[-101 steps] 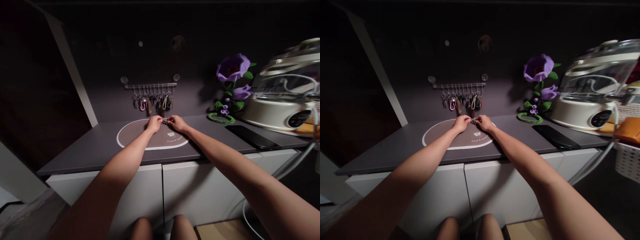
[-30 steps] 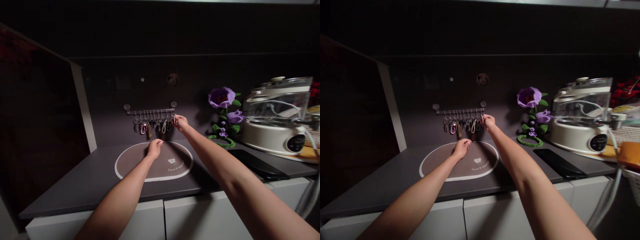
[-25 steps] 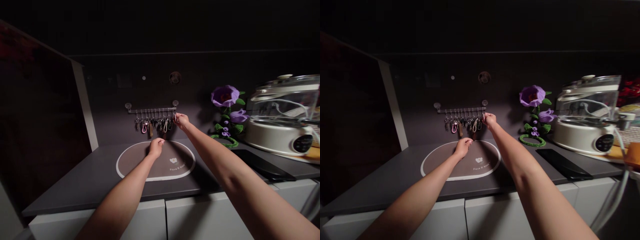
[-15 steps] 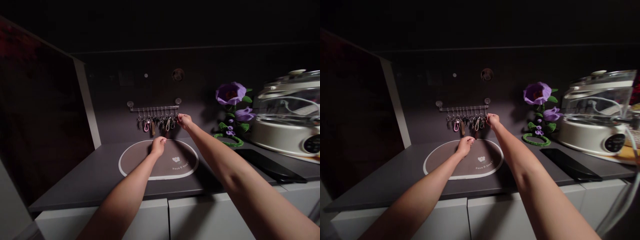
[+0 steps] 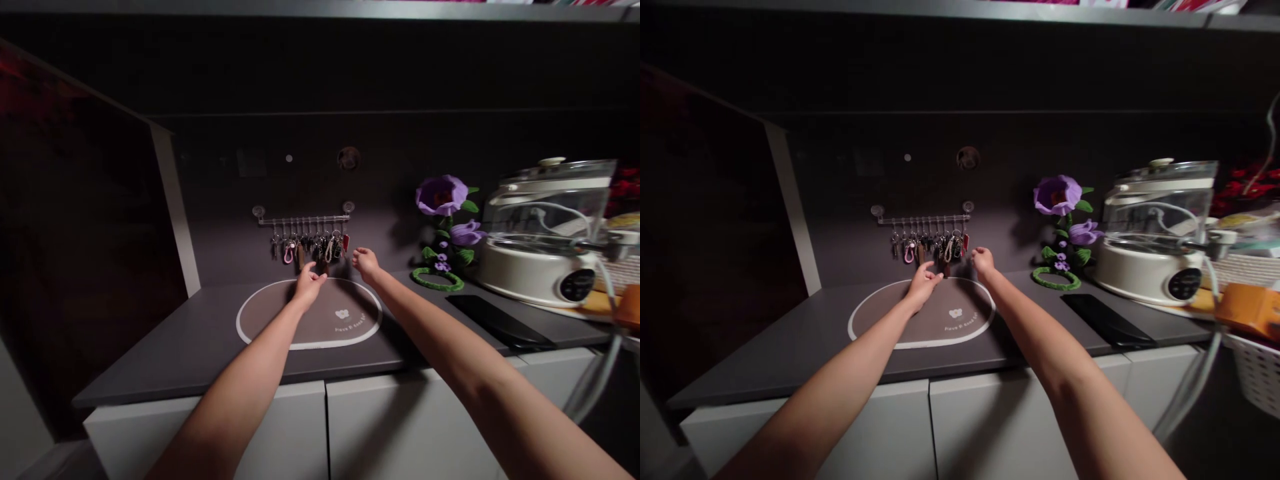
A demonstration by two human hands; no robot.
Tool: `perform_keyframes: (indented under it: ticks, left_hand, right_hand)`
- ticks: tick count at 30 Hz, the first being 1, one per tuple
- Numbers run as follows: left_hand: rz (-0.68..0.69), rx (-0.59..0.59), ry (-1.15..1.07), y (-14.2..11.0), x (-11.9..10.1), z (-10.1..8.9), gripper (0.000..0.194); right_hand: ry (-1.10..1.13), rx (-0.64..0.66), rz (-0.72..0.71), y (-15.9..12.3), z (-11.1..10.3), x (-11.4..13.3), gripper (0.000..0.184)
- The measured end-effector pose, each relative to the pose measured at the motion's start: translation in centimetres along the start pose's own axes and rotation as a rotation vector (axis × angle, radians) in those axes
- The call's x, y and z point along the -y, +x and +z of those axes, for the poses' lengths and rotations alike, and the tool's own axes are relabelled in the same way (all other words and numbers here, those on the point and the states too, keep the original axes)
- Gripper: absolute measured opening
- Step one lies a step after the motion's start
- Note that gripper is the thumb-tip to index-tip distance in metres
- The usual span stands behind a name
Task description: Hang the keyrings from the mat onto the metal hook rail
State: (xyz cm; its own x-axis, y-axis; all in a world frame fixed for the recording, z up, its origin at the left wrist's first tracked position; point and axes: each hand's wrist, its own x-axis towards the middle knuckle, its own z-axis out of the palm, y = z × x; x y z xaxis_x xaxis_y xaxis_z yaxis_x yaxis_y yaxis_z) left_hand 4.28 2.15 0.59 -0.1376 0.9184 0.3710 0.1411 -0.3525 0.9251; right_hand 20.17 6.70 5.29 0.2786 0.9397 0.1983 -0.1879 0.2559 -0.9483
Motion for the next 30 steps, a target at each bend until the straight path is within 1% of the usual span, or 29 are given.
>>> perform_keyframes:
  ticks: [2,3,5,7,9,10,13,15,17,21,23,26,30]
  left_hand:
    - [0.009,-0.01,-0.041,-0.6,-1.2,-0.1,0.065]
    - [0.023,-0.01,-0.058,-0.8,-1.8,-0.2,0.071]
    - [0.056,0.016,-0.073,-1.3,-3.3,-0.5,0.082]
    - [0.117,0.07,-0.066,-1.9,-4.9,-1.2,0.091]
    - [0.218,0.15,-0.059,-2.7,-6.2,-2.4,0.099]
    - [0.279,0.208,-0.05,-3.2,-6.6,-3.1,0.101]
    - [0.395,0.322,0.001,-5.3,-7.0,-5.7,0.104]
    - [0.433,0.363,0.046,-6.9,-6.4,-7.3,0.106]
    - [0.435,0.39,0.086,-8.5,-5.4,-8.8,0.106]
    - [0.375,0.385,0.102,-10.9,-3.3,-10.7,0.105]
    - [0.349,0.378,0.09,-11.5,-2.8,-11.2,0.105]
    - [0.332,0.374,0.068,-11.7,-2.8,-11.6,0.105]
    - [0.27,0.348,0.025,-10.9,-3.3,-11.7,0.106]
  right_hand:
    - [-0.047,-0.004,-0.014,-1.8,-0.3,-0.3,0.03]
    - [-0.062,0.02,-0.037,-2.9,-0.3,-0.3,0.038]
    - [-0.068,0.098,-0.101,-4.9,-0.4,-0.1,0.051]
    - [-0.064,0.184,-0.19,-7.0,-0.3,0.5,0.064]
    - [-0.065,0.276,-0.286,-8.9,-0.4,1.3,0.076]
    - [-0.07,0.325,-0.334,-9.8,-0.4,1.6,0.082]
    - [-0.126,0.467,-0.475,-12.1,-0.8,2.2,0.094]
    - [-0.191,0.548,-0.542,-13.2,-1.2,1.9,0.097]
    - [-0.258,0.607,-0.576,-14.2,-1.7,1.3,0.098]
    - [-0.359,0.662,-0.564,-15.8,-2.4,0.0,0.095]
    - [-0.396,0.67,-0.561,-16.3,-2.6,-0.4,0.092]
    - [-0.422,0.662,-0.557,-16.9,-2.5,-0.2,0.09]
    - [-0.429,0.649,-0.519,-16.4,-2.3,0.4,0.085]
